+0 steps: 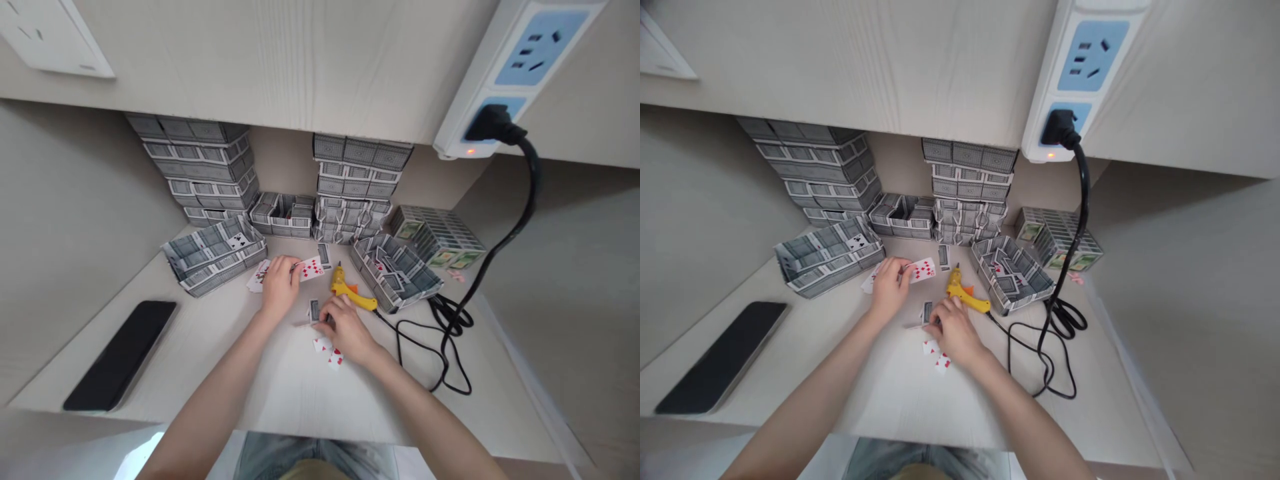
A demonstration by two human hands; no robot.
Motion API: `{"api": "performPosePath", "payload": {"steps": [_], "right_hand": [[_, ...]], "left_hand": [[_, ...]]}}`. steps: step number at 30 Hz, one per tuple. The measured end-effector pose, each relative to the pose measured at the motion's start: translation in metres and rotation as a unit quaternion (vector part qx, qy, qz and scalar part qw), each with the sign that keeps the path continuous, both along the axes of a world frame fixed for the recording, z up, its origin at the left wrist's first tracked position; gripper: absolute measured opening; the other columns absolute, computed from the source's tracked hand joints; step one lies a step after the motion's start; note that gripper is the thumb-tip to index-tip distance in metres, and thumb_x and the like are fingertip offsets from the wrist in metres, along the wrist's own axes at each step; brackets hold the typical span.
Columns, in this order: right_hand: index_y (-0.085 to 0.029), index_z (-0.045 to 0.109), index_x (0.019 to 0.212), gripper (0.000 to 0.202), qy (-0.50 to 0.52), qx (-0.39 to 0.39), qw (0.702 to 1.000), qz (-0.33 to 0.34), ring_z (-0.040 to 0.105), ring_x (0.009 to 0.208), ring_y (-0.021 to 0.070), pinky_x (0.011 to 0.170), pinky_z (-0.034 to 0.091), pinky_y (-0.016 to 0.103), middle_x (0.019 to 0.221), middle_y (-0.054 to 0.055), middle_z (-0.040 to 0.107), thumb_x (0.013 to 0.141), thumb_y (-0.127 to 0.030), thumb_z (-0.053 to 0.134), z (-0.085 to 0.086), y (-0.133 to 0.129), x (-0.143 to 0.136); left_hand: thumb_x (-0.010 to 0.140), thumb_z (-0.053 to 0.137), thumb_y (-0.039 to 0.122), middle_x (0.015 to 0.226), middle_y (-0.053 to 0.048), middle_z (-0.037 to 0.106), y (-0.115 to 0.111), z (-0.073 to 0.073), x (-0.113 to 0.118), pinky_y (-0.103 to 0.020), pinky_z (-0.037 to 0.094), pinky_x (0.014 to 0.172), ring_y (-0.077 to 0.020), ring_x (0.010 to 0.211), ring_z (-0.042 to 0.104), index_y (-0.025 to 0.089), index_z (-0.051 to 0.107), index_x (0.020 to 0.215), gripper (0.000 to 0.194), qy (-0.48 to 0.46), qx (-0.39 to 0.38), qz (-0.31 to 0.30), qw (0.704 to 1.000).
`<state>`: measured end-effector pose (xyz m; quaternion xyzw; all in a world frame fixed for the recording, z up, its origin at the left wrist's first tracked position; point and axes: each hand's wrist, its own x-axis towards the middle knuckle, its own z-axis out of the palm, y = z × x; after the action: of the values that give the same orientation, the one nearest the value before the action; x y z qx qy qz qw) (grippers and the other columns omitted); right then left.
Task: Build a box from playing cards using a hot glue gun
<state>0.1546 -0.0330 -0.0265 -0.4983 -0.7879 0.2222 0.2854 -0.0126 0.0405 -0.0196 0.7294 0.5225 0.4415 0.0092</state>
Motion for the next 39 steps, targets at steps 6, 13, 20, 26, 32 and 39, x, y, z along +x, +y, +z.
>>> {"api": "performPosePath", "payload": {"steps": [6,13,20,26,32,39], "right_hand": [[-0.020,0.047,0.074,0.023,0.324,-0.224,0.919,-0.028,0.046,0.044,0.0091,0.044,0.036,0.021,0.057,-0.005,0.054,0.075,-0.041,0.056,0.019,0.003,0.013],[-0.018,0.051,0.067,0.026,0.506,-0.223,0.823,-0.131,0.038,0.039,0.0055,0.035,0.027,0.018,0.051,-0.007,0.045,0.066,-0.040,0.064,0.031,0.012,0.028],[-0.017,0.051,0.065,0.026,0.500,-0.207,0.822,-0.177,0.038,0.034,0.0050,0.032,0.026,0.018,0.048,-0.007,0.047,0.063,-0.038,0.065,0.021,0.019,0.029],[-0.017,0.050,0.061,0.025,0.459,-0.183,0.843,-0.211,0.034,0.029,0.0036,0.028,0.022,0.016,0.041,-0.007,0.046,0.063,-0.037,0.063,0.018,0.021,0.030],[-0.018,0.045,0.052,0.023,0.444,-0.185,0.847,-0.225,0.034,0.025,0.0042,0.025,0.021,0.016,0.036,-0.008,0.046,0.061,-0.030,0.062,0.023,0.018,0.030],[-0.017,0.047,0.051,0.022,0.477,-0.178,0.838,-0.200,0.040,0.027,0.0062,0.026,0.030,0.018,0.038,-0.006,0.049,0.063,-0.029,0.062,0.024,0.017,0.031]], "left_hand": [[0.085,0.043,0.025,0.085,-0.004,0.062,-0.003,0.001,0.001,-0.031,0.044,0.070,-0.0176,0.081,0.057,0.020,0.050,0.088,0.009,-0.025,-0.031,-0.028,0.999],[0.086,0.040,0.023,0.094,-0.004,0.064,-0.014,0.003,0.009,-0.030,0.047,0.077,-0.0144,0.090,0.060,0.020,0.046,0.087,0.007,-0.030,-0.052,-0.158,0.986],[0.085,0.040,0.020,0.095,-0.004,0.065,-0.021,0.001,0.017,-0.030,0.048,0.076,-0.0143,0.090,0.061,0.020,0.047,0.087,0.007,-0.026,-0.053,-0.200,0.978],[0.086,0.038,0.020,0.100,-0.006,0.064,-0.027,0.000,0.022,-0.031,0.046,0.078,-0.0146,0.093,0.060,0.019,0.045,0.087,0.007,-0.048,-0.097,-0.228,0.968],[0.085,0.041,0.027,0.096,-0.007,0.064,-0.031,-0.004,0.030,-0.029,0.046,0.074,-0.0150,0.087,0.061,0.018,0.045,0.085,0.009,-0.177,-0.192,-0.267,0.928],[0.082,0.047,0.037,0.079,-0.003,0.061,-0.030,-0.017,0.036,-0.023,0.043,0.062,-0.0110,0.068,0.055,0.016,0.047,0.083,0.021,-0.289,-0.244,-0.240,0.894]]}}
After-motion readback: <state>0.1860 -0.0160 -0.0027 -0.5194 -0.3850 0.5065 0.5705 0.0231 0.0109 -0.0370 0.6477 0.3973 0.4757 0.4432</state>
